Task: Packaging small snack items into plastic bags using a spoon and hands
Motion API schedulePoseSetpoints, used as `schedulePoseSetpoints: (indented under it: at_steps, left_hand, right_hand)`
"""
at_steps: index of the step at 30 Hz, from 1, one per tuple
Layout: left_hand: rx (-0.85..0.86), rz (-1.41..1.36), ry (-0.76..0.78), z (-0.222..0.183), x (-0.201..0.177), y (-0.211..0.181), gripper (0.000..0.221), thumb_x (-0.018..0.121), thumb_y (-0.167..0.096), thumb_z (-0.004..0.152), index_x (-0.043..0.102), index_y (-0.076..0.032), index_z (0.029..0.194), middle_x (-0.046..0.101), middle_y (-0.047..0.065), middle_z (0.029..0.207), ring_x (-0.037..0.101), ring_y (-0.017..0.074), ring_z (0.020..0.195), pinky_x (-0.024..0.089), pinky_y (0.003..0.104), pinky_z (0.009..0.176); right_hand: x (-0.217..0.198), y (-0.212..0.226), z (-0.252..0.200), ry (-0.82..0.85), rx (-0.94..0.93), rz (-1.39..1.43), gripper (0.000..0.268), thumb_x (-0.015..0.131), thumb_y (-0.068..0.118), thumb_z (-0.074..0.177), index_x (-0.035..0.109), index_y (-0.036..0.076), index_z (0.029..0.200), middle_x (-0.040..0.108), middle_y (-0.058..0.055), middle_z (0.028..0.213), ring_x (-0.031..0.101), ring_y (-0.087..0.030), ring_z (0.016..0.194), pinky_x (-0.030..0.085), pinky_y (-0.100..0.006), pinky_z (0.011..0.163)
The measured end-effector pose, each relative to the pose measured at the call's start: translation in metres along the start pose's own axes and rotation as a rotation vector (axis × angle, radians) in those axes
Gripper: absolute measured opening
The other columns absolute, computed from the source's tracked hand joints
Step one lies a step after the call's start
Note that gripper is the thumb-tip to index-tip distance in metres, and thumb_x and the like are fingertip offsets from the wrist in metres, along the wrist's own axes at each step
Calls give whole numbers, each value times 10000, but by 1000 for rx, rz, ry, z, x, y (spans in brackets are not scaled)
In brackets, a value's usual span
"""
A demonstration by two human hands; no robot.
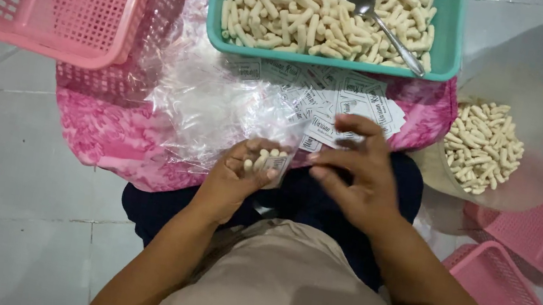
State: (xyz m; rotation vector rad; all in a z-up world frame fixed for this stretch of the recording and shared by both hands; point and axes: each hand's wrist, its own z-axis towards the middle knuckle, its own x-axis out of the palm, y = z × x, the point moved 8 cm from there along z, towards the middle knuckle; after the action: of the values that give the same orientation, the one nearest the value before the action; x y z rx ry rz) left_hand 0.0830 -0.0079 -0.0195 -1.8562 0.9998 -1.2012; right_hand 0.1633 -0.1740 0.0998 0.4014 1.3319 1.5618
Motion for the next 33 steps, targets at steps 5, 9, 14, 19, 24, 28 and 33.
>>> schedulePoseSetpoints:
  at_steps: [5,9,14,19,24,28,33]
  left_hand:
    - [26,-36,10,-2,12,8,422,854,-40,810,697,-44,1201,741,88,1056,664,110,946,614,279,858]
    - [136,54,-25,-3,7,11,200,696,-182,980,730,-60,1135,720,80,1110,615,130,1079,540,354,998]
    - [235,108,-83,-14,21,-29,269,571,-246,1056,743,-46,1110,722,127,1103,623,199,1121,465,388,1034]
    - [365,163,-133,-17,24,-45,337,508,-263,1093,743,-22,1115,718,163,1148,648,268,1178,447,417,1064]
    - [436,227,-133,-12,17,-31,309,534,-232,1079,745,-14,1140,693,137,1100,657,289,1137,474,436,1029]
    - [451,245,-151,-15,16,-36,199,627,-143,1037,768,-3,1043,655,113,973,637,221,1013,501,429,953]
    - [483,285,-220,-23,17,-53,300,525,-175,1080,745,-11,1199,630,79,939,618,164,908,514,347,847]
  right_hand:
    - [22,-24,-10,51,74,150,227,794,45,887,800,75,1112,598,-164,1202,650,-288,1096,524,-391,960]
    - [22,-28,-8,9,72,154,215,743,-25,900,822,66,1077,706,-134,990,700,-228,923,558,-356,844]
    - [27,-20,-4,25,91,127,233,765,-33,873,816,74,1073,720,-150,956,717,-256,885,567,-392,805]
    - [21,-19,-2,-53,88,144,207,757,-49,877,819,47,1049,720,-137,907,692,-208,810,552,-347,734]
    - [25,-14,1,-15,36,106,196,820,-7,848,815,39,1039,688,-133,889,668,-215,762,547,-353,688]
    - [24,-17,-3,-13,58,75,224,755,-18,887,822,77,1079,663,-99,865,622,-141,720,500,-300,634]
    - [23,-11,-2,-66,60,60,186,778,-14,886,820,52,1055,705,-125,880,697,-202,780,544,-321,697]
